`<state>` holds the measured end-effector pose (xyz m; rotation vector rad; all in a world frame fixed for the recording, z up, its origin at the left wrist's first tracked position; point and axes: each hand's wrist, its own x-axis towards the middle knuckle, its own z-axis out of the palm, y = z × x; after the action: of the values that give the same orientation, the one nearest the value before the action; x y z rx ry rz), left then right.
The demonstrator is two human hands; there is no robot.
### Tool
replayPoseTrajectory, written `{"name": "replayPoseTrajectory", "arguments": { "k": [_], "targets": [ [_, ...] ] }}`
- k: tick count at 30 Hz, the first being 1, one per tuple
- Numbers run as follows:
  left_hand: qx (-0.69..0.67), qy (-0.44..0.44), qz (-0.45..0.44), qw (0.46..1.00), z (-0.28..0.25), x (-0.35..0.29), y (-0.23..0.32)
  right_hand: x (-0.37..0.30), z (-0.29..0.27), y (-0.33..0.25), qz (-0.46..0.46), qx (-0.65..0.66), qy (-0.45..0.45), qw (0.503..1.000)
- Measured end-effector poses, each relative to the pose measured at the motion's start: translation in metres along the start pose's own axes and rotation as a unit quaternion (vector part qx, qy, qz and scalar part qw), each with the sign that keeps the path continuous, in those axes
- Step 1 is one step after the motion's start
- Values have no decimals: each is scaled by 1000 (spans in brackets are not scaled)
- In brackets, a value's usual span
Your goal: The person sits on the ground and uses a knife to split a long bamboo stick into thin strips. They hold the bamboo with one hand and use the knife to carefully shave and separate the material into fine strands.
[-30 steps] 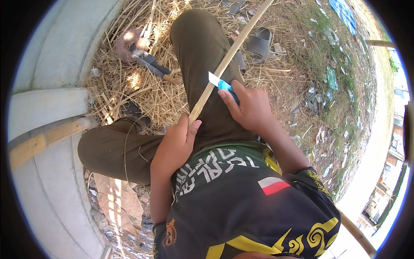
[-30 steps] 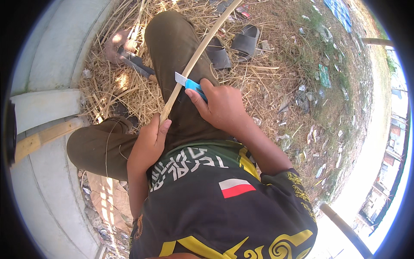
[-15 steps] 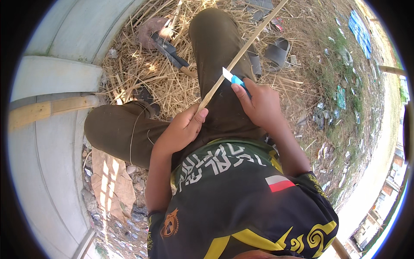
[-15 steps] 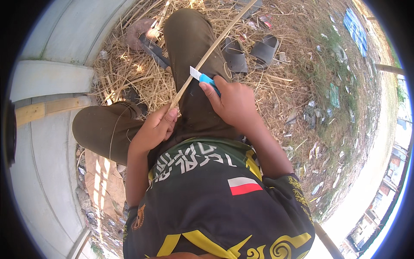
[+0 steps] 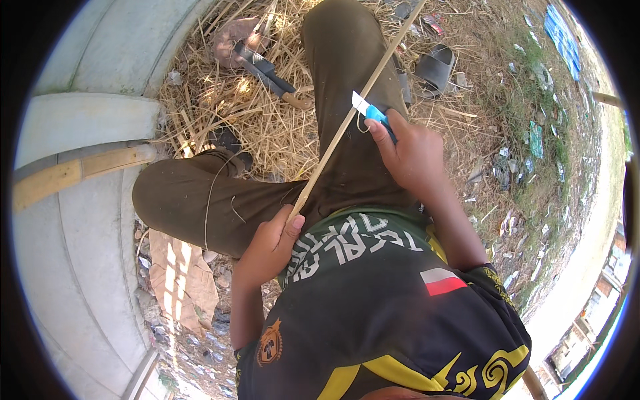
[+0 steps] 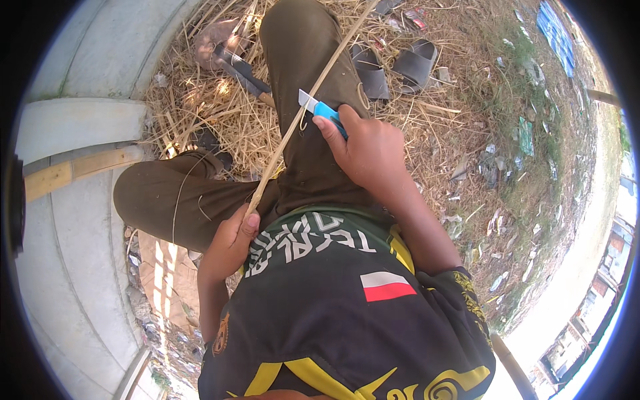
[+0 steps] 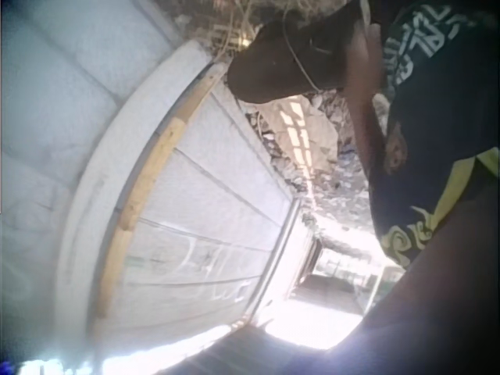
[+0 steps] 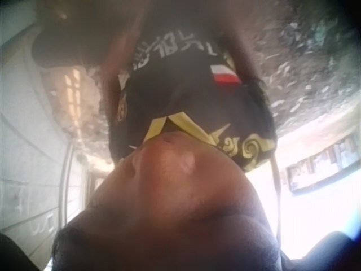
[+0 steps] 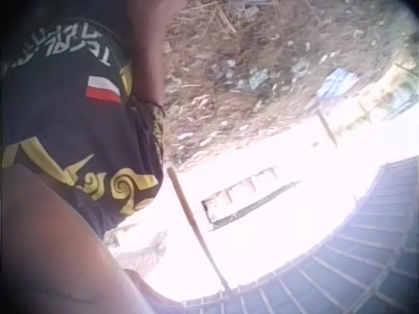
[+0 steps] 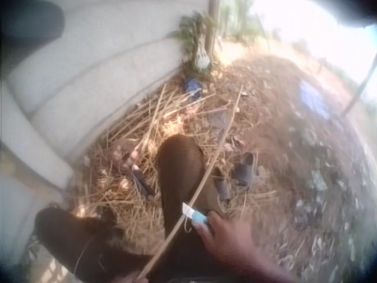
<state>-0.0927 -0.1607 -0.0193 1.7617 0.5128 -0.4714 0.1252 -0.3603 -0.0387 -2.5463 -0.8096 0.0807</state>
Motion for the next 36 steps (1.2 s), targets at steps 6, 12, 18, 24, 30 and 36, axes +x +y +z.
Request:
{"name": "replayPoseTrajectory", "arguments": {
  "k": [6, 12, 18, 24, 30, 36],
  "targets": [
    [53, -20, -89, 994, -9, -57, -6, 0, -9, 9, 60, 23, -15, 998],
    [31, -35, -115, 992, -15, -111, -13, -8, -10, 12, 111, 22, -11, 994],
    [-16, -67, -160, 985, -28, -119, -31, -12, -10, 29, 145, 100, -11, 984],
    [31, 23, -77, 996, -10, -80, -20, -6, -21, 23, 121, 123, -34, 984],
    [72, 69, 0, 995, 15, 15, 25, 0, -15, 14, 36, 67, -36, 996],
    [39, 78, 107, 990, 13, 90, 51, 3, -12, 8, -17, 12, -51, 999]
  ]
}}
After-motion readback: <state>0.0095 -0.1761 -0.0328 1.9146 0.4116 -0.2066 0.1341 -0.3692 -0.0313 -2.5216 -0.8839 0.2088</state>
